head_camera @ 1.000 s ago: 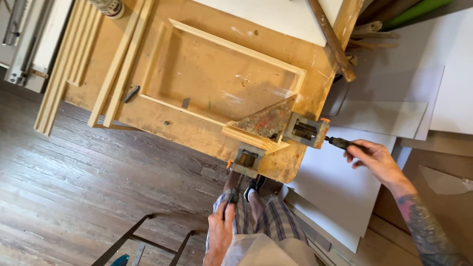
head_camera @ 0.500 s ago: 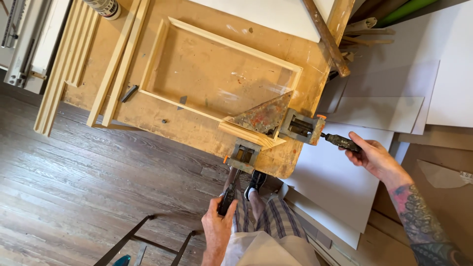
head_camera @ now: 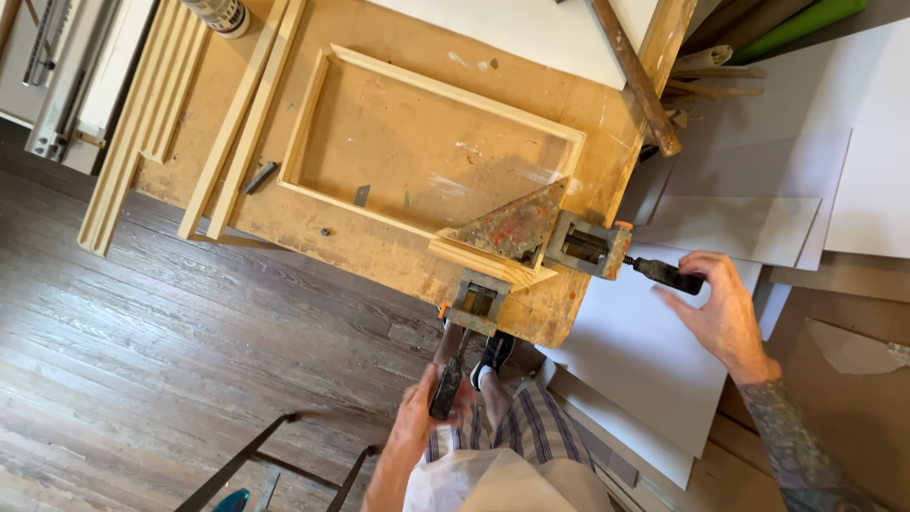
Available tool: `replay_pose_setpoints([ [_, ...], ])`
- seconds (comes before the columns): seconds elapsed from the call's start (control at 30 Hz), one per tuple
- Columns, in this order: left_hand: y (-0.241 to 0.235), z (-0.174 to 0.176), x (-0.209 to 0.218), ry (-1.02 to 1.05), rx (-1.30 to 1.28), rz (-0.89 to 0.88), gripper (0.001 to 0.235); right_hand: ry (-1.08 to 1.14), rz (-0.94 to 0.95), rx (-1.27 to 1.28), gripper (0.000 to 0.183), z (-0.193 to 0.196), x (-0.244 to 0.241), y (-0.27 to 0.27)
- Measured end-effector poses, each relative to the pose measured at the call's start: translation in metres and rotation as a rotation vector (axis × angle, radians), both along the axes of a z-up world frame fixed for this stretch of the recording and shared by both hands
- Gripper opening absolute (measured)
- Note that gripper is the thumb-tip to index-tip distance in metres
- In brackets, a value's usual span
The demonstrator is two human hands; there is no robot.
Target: Assembling a wooden frame by aligning strips in a corner clamp and securing them with tools.
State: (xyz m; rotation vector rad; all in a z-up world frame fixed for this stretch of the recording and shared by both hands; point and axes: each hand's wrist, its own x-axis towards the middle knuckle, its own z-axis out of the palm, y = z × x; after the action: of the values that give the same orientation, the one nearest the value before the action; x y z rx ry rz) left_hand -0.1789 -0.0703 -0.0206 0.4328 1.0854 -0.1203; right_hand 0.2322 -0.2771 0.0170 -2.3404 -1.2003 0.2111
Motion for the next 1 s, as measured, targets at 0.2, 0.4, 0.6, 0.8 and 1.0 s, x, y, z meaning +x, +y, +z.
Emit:
replay_pose_setpoints([
  [0.2, 0.038, 0.082, 0.092, 0.318, 1.592, -0.173, 0.067, 0.74, -0.483, 0.027, 0.046, 0.044, -0.004, 0.041],
  [0.4, 0.068, 0.066, 0.168, 0.427, 1.945, -0.339, 0.115, 0.766, -0.512, 0.01, 0.02, 0.027, 0.001, 0.038],
  [0.6, 0.074, 0.052, 0.164, 0.205, 1.776, -0.283, 0.095, 0.759, -0.544, -0.026, 0.015, 0.02, 0.006, 0.03],
  [0.8, 0.068, 0.057, 0.156, 0.222, 1.766, -0.279, 0.105, 0.821, -0.587, -0.188, 0.027, 0.027, 0.008, 0.038],
  [1.0, 0.066, 0.047, 0.165, 0.338, 1.763, -0.288, 0.118, 1.24, -0.653, 0.004, 0.049, -0.004, 0.02, 0.02],
])
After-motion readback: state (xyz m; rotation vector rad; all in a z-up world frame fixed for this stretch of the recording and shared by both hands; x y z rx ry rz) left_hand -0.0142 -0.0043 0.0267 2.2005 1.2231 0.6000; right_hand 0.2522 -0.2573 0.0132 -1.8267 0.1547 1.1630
